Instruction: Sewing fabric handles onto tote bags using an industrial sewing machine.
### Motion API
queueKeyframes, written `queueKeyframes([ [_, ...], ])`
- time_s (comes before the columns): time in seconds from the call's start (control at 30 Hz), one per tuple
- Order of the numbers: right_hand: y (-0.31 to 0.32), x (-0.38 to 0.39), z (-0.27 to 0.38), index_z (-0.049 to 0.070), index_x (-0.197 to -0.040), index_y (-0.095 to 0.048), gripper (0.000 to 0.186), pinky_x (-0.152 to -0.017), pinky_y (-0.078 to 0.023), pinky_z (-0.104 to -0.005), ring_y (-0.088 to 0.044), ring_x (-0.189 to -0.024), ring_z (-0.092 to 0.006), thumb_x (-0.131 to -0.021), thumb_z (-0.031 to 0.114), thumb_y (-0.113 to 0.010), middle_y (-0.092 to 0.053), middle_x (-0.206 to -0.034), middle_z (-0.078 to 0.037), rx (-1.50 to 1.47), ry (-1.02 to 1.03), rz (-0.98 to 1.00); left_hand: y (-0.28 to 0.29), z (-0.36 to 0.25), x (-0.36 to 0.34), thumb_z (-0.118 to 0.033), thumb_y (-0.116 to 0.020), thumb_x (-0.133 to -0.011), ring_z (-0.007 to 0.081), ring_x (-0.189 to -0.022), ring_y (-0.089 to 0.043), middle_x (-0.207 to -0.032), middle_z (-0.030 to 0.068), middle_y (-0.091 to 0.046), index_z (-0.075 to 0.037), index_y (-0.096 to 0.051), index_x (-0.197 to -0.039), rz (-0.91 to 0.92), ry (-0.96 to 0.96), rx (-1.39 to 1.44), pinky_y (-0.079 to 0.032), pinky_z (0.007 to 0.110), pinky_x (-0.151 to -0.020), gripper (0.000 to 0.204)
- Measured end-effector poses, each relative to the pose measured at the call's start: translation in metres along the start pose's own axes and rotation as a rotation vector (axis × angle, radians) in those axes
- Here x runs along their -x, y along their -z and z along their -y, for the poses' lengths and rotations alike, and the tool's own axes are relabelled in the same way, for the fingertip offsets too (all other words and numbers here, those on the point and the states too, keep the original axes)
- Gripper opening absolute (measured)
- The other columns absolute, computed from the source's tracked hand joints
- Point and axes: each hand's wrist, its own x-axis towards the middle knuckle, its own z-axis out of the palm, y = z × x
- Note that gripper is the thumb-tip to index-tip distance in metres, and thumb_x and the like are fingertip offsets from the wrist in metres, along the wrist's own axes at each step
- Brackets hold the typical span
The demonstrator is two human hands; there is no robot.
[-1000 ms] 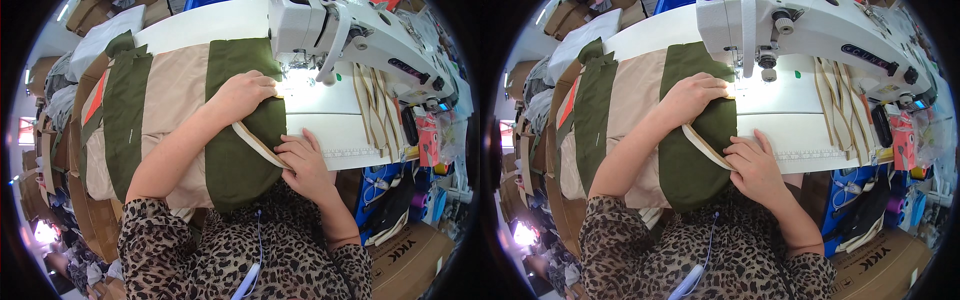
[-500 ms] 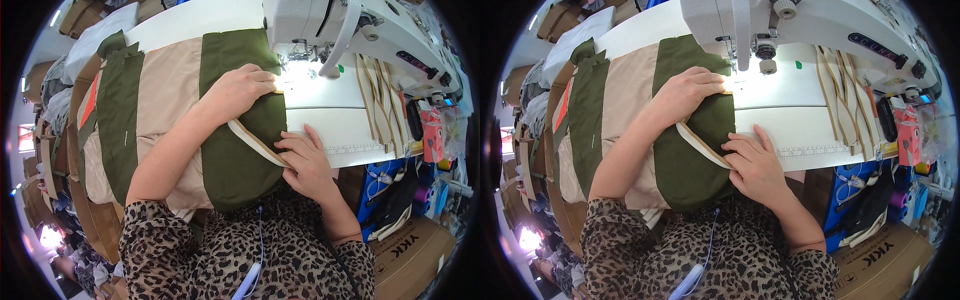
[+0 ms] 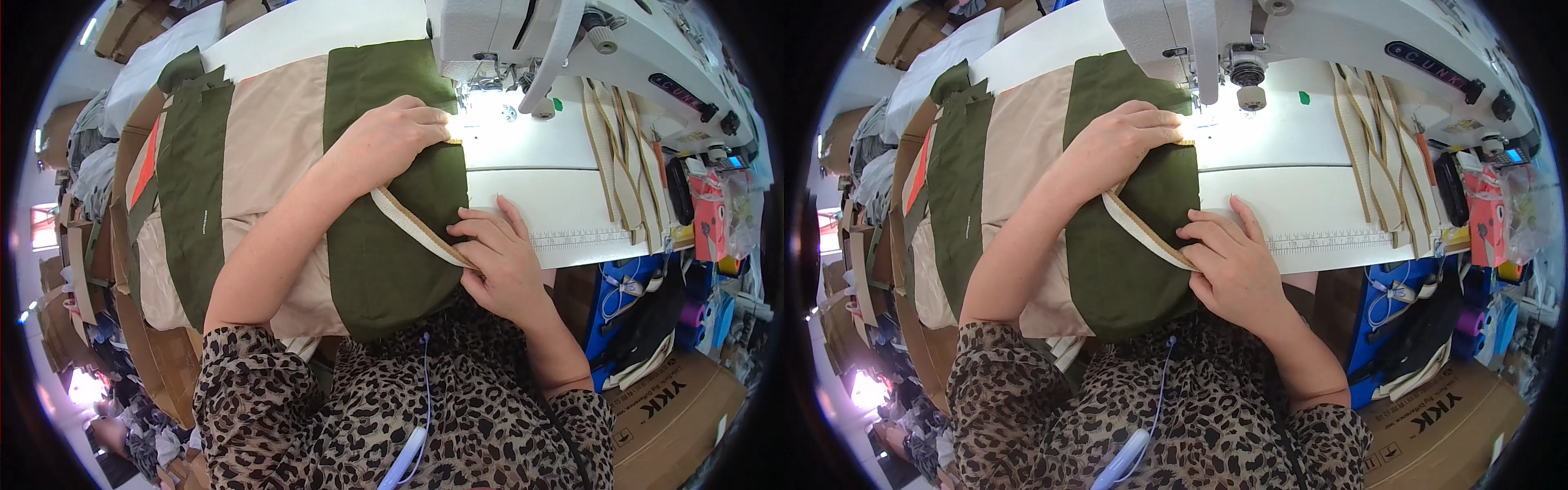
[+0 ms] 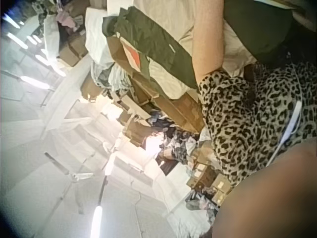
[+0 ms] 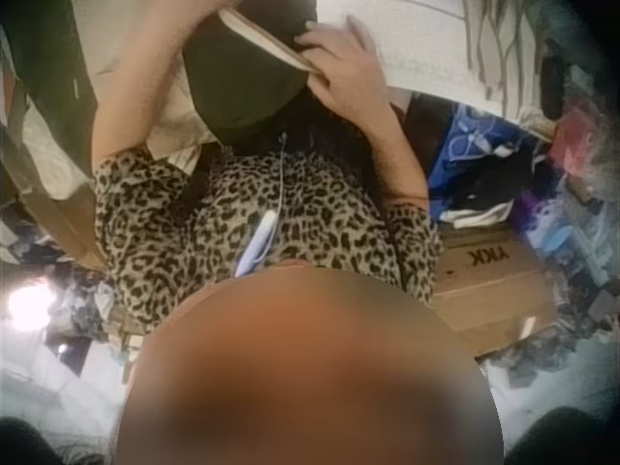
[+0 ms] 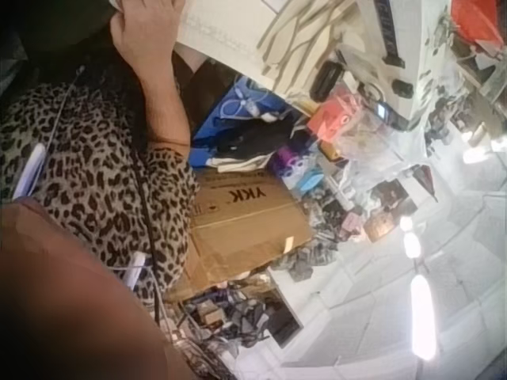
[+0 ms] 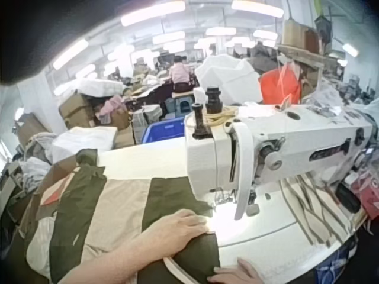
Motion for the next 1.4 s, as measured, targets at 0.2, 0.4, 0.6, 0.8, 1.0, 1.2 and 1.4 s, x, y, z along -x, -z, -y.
queueKeyframes([
  [0.2,0.0,0.0,-0.001,0.009,-0.087,-0.067,0.015,-0.119,-0.03,-0.0541,-0.059,-0.123,-0.0203,-0.073,0.005,-0.069,-0.065,-0.113,-0.002,0.011,0.008,-0.003,0.001,-0.006,0.002,-0.008,-0.066,-0.09,0.0289,-0.119,-0.061,-0.122,0.0045,-0.071,-0.007,-0.074,-0.11,-0.002,0.071,0.046,-0.051,0.039,-0.102,0.021],
  [0.4,0.007,0.0,0.0,0.01,-0.088,-0.067,0.016,-0.119,-0.023,-0.0618,-0.059,-0.124,-0.0193,-0.073,0.005,-0.069,-0.065,-0.113,-0.001,0.054,-0.009,0.019,-0.006,-0.005,-0.001,-0.009,-0.067,-0.09,0.0302,-0.121,-0.061,-0.121,0.0049,-0.071,-0.009,-0.074,-0.112,-0.051,0.056,0.044,-0.05,0.04,-0.103,0.023],
  [0.6,0.016,0.001,-0.003,0.011,-0.088,-0.068,0.016,-0.118,-0.019,-0.0659,-0.059,-0.124,-0.0189,-0.073,0.006,-0.07,-0.066,-0.113,0.0,0.038,-0.047,0.056,-0.007,-0.005,-0.005,-0.01,-0.066,-0.09,0.0295,-0.12,-0.061,-0.122,0.0043,-0.071,-0.011,-0.074,-0.112,-0.03,0.033,0.022,-0.049,0.039,-0.104,0.023],
  [0.8,0.014,-0.002,-0.007,0.009,-0.086,-0.068,0.016,-0.121,-0.017,-0.0588,-0.061,-0.124,-0.0217,-0.071,0.003,-0.067,-0.068,-0.112,-0.001,0.004,-0.072,0.031,-0.013,0.0,-0.007,-0.012,-0.067,-0.09,0.0291,-0.12,-0.061,-0.121,0.0032,-0.071,-0.01,-0.074,-0.111,-0.02,0.043,0.008,-0.049,0.04,-0.104,0.022],
  [1.0,0.015,-0.005,-0.011,0.01,-0.088,-0.067,0.014,-0.119,-0.019,-0.0626,-0.06,-0.124,-0.0198,-0.075,0.004,-0.068,-0.066,-0.112,0.0,0.021,-0.079,0.042,-0.011,0.002,-0.012,-0.013,-0.065,-0.092,0.0292,-0.12,-0.062,-0.119,0.0037,-0.072,-0.009,-0.074,-0.111,-0.045,0.051,0.001,-0.049,0.039,-0.104,0.022],
  [1.2,0.019,-0.01,-0.014,0.01,-0.087,-0.067,0.014,-0.119,-0.02,-0.0591,-0.061,-0.123,-0.0195,-0.075,0.004,-0.067,-0.067,-0.112,-0.001,0.008,-0.094,0.03,-0.012,0.007,-0.017,-0.012,-0.065,-0.091,0.0293,-0.118,-0.063,-0.116,0.0053,-0.072,-0.007,-0.074,-0.107,-0.051,0.056,0.009,-0.051,0.039,-0.102,0.019],
  [1.4,0.018,-0.012,-0.015,0.009,-0.086,-0.067,0.013,-0.119,-0.02,-0.0579,-0.061,-0.123,-0.0193,-0.074,0.003,-0.067,-0.068,-0.112,-0.001,-0.012,-0.116,-0.009,-0.011,0.009,-0.021,-0.011,-0.065,-0.09,0.0282,-0.118,-0.063,-0.115,0.004,-0.072,-0.008,-0.074,-0.104,-0.032,0.046,-0.008,-0.052,0.039,-0.099,0.017],
])
